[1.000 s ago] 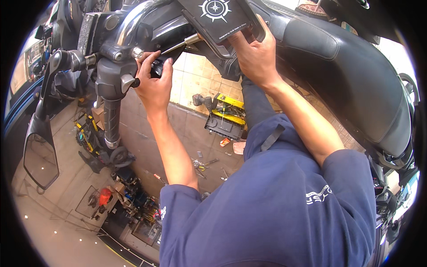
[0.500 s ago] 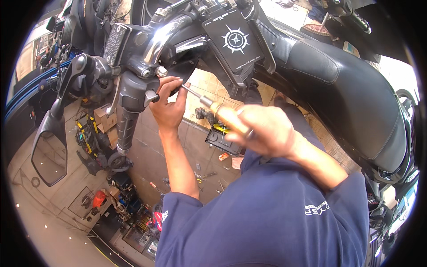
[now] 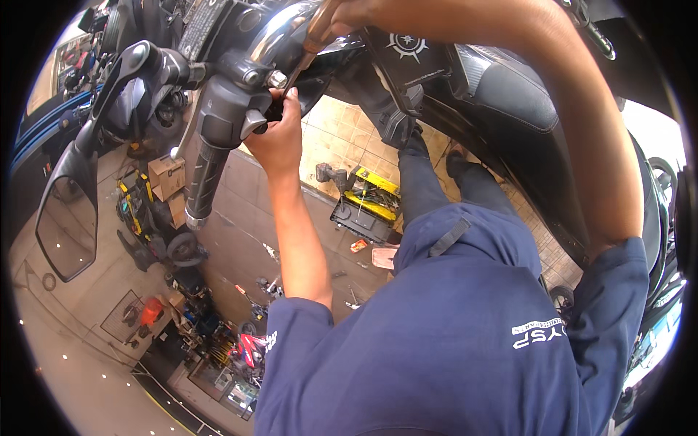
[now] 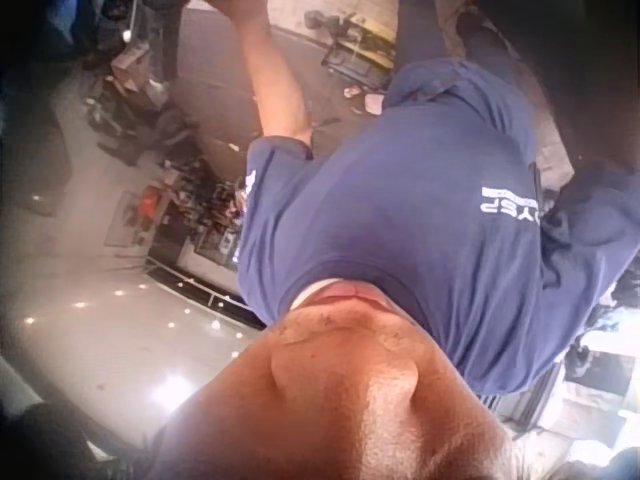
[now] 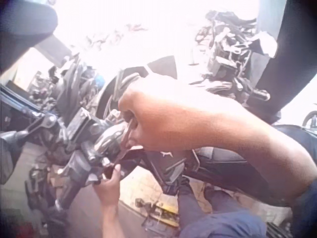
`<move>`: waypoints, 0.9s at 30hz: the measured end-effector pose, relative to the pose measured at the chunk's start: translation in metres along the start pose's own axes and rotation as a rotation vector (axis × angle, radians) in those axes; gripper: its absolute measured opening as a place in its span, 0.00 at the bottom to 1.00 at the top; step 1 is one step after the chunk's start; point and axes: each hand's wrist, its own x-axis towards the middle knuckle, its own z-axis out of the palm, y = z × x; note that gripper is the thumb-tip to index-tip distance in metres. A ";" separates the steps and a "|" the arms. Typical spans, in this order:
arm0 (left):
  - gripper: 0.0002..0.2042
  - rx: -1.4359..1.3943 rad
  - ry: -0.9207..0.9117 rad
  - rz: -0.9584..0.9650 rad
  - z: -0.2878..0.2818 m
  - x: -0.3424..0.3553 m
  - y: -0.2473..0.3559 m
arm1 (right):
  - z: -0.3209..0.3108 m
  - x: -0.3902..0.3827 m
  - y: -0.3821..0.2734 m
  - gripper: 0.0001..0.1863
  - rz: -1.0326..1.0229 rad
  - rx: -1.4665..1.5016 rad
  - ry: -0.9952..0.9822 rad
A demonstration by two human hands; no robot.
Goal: The person removes screws from a motorcycle fairing and dashboard area using a screwdriver, handles internal wiring, and adjusts the front panel.
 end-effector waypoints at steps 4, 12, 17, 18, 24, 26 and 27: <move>0.05 0.047 -0.035 0.073 0.001 -0.001 -0.002 | 0.010 0.005 -0.009 0.07 -0.001 -0.089 0.076; 0.05 0.112 -0.065 0.138 0.000 -0.002 0.002 | 0.028 0.001 -0.020 0.07 0.000 -0.236 0.218; 0.03 0.079 -0.056 0.101 0.003 -0.003 0.007 | 0.021 0.001 -0.012 0.07 -0.009 -0.208 0.167; 0.03 0.074 -0.039 0.127 0.003 -0.002 0.002 | 0.021 0.003 -0.014 0.08 -0.002 -0.206 0.160; 0.03 0.080 -0.010 0.235 0.007 0.001 -0.004 | 0.014 0.010 -0.019 0.08 0.157 -0.105 0.021; 0.03 0.092 -0.007 0.235 0.006 0.000 -0.005 | 0.017 0.008 -0.021 0.08 0.130 -0.105 0.046; 0.03 0.119 0.004 0.232 0.002 -0.001 -0.008 | 0.021 0.009 -0.021 0.08 0.095 -0.100 0.055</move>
